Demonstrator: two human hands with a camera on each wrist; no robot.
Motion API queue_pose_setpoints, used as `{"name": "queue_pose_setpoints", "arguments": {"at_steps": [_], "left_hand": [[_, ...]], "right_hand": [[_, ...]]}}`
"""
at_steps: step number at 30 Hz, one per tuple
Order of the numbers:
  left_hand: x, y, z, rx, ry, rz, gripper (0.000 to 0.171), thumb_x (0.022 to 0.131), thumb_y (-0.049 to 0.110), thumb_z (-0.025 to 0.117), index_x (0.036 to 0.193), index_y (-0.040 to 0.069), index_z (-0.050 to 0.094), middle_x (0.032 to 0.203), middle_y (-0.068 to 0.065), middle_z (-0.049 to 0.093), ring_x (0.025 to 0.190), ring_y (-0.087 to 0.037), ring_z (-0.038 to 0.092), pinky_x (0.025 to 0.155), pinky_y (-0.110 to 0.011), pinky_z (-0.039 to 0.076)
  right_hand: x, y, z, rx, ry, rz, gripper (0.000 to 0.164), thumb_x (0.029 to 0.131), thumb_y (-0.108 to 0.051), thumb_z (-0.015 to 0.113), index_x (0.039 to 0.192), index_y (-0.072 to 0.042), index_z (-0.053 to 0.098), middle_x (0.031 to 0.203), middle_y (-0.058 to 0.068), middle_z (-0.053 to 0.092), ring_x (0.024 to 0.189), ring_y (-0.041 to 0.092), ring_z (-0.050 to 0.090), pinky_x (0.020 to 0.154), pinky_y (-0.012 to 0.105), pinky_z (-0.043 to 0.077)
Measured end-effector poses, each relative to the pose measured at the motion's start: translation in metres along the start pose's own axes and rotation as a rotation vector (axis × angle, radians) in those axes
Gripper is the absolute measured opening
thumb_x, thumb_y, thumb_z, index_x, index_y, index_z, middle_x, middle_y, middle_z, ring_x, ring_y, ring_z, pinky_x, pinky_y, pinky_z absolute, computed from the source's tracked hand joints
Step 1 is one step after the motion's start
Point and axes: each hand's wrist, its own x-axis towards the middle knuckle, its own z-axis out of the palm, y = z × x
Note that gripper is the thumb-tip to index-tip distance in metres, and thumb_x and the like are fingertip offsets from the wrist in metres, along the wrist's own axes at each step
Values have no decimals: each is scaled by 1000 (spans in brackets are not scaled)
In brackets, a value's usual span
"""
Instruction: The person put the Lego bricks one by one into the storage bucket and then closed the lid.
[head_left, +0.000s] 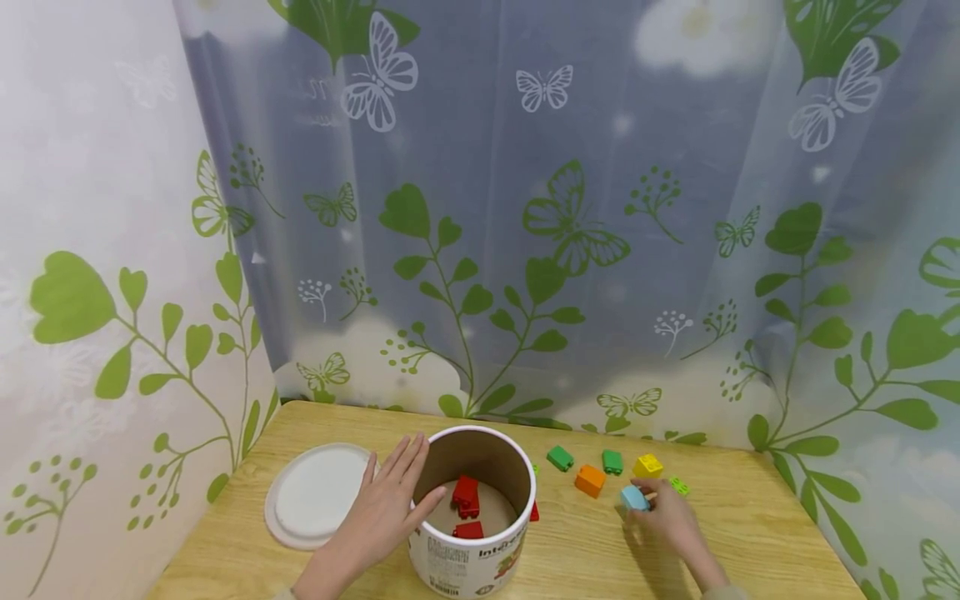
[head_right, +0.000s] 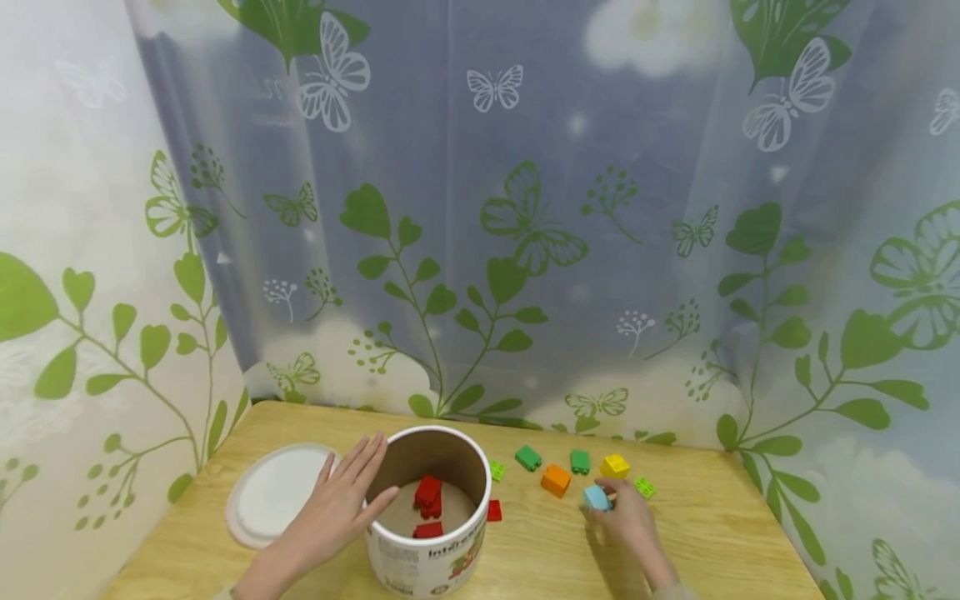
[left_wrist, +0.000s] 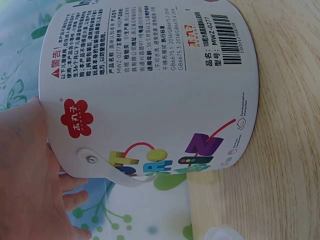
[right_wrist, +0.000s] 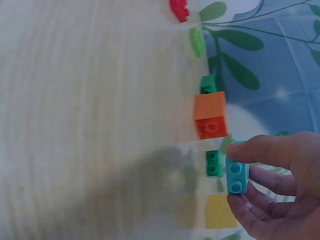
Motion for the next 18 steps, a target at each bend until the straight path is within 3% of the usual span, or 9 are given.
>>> {"name": "queue_pose_setpoints", "arguments": {"at_steps": [9,18], "left_hand": [[0,0,0,6,4,7,76,102,54,52,156,2,38,163,-13,33,152,-32,26,119,-67,12],[0,-1,0,8,5,8,76,102,53,53,156,2,37,163,-13,33,152,-33,26,119,-67,12]], "right_hand": [[0,-17,-15,-2,45,-54,51,78,-2,82,126,7,66,111,21,68,85,23,63,72,40,54],[-6,-38,-32,42,50,-125,53,79,-1,83,129,4,66,116,21,66,90,28,66,75,43,58]]}}
